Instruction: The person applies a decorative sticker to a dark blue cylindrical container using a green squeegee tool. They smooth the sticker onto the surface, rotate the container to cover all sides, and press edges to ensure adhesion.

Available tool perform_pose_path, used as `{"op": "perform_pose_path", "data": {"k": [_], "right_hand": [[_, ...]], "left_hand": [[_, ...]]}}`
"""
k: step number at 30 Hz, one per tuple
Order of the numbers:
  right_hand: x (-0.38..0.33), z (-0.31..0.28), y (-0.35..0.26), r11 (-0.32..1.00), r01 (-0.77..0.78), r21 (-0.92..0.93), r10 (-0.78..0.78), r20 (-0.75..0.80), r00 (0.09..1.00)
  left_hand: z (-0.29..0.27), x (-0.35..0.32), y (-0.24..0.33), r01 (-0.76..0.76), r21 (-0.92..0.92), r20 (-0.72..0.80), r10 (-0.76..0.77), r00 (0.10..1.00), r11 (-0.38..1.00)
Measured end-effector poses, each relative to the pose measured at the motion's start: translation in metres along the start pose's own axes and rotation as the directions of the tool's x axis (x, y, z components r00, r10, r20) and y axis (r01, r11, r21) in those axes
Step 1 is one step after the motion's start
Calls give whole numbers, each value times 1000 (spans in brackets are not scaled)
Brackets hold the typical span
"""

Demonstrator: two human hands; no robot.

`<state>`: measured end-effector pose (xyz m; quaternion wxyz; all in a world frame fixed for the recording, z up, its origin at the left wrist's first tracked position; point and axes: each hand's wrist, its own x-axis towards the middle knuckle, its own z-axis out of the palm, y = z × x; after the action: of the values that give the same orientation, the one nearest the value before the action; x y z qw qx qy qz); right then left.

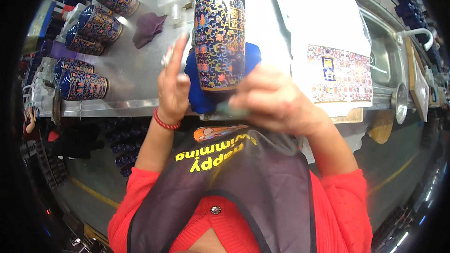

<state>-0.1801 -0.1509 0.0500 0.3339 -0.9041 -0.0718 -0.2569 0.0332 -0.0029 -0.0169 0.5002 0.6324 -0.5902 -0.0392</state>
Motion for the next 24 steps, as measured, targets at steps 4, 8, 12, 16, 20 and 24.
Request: {"op": "perform_pose_path", "data": {"k": [4,8,12,16,20,24], "right_hand": [[-8,1,14,990,-88,-111,71,-144,987],[-9,8,18,981,-13,-194,-19,-160,987],[-7,10,11,953,34,-302,-62,-84,995],[-12,8,6,988,-3,-151,-21,-159,987],[-18,9,8,983,-125,-133,91,-232,968],[-18,12,7,977,-173,-128,136,-255,957]], "left_hand": [[7,-46,23,-82,218,74,67,995,972],[12,-63,29,-126,266,39,120,992,956],[5,-61,26,-104,224,-33,114,993,969],[8,-62,29,-109,263,-19,118,993,959],[13,-63,32,-76,334,-1,81,997,939],[13,-63,37,-66,363,-38,86,996,929]]}}
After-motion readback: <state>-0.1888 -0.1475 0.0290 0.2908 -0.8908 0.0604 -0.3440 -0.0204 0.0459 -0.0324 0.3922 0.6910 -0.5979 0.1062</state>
